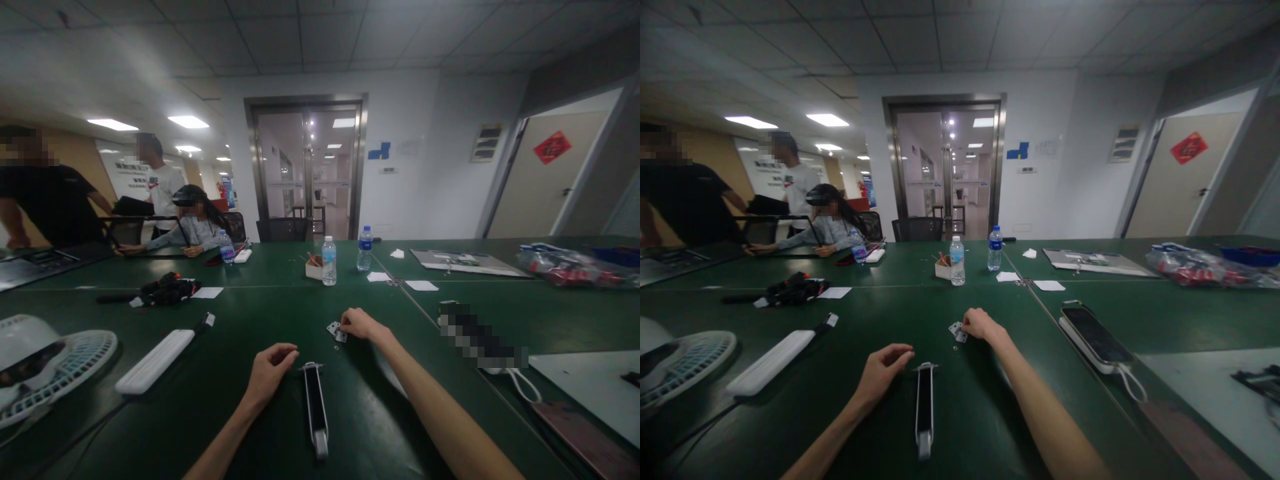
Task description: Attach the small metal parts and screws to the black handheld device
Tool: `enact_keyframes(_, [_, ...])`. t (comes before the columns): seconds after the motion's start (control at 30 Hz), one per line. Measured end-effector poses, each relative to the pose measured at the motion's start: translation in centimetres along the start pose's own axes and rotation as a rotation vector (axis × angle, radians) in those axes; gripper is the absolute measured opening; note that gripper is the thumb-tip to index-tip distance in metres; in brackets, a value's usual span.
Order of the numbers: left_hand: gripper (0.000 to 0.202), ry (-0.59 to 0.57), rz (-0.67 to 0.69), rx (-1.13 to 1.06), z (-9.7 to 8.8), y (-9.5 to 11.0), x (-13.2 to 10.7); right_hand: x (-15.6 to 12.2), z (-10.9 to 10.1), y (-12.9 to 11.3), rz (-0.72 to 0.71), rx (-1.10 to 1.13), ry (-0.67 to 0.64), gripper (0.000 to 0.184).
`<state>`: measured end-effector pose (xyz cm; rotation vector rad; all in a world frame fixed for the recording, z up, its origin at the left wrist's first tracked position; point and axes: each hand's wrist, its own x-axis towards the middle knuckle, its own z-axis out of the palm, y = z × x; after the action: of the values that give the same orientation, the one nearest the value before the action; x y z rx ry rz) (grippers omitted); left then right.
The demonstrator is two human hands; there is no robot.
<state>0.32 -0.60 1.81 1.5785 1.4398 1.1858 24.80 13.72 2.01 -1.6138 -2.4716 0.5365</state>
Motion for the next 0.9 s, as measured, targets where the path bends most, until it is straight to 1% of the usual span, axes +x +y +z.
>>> enact_keyframes(0.23, [0.03,0.001,0.002,-0.012,-0.2,0.9,-0.3,0.2,-0.1,0.6,-0.034,-0.053,-0.024,0.02])
enact_keyframes(0.37, [0.027,0.029,0.033,-0.046,-0.2,1.3,-0.4,-0.2,-1.1,0.2,-0.037,-0.025,0.025,0.02])
enact_keyframes(0.43, [0.025,0.052,0.068,-0.051,-0.1,1.2,-0.4,-0.7,-1.6,-0.9,-0.083,0.045,0.059,0.019])
enact_keyframes(0.5, [0.024,0.07,0.114,-0.022,0.1,0.8,-0.4,-1.3,-1.8,-2.5,-0.184,0.145,0.051,0.02])
enact_keyframes(0.57, [0.025,0.089,0.166,0.038,0.4,0.2,-0.3,-1.9,-1.5,-4.6,-0.289,0.26,-0.006,0.021])
enact_keyframes(0.63, [0.025,0.106,0.217,0.101,0.7,-0.4,-0.2,-2.2,-0.9,-6.6,-0.355,0.354,-0.064,0.022])
enact_keyframes(0.7, [0.025,0.132,0.259,0.15,0.9,-0.8,-0.1,-2.4,-0.1,-8.1,-0.383,0.429,-0.081,0.022])
enact_keyframes(0.77, [0.025,0.165,0.283,0.18,1.0,-1.0,-0.1,-2.4,0.8,-9.0,-0.377,0.495,-0.047,0.02])
enact_keyframes(0.9, [0.022,0.202,0.3,0.166,1.2,-1.1,-0.2,-2.4,2.2,-9.4,-0.33,0.57,0.056,0.029])
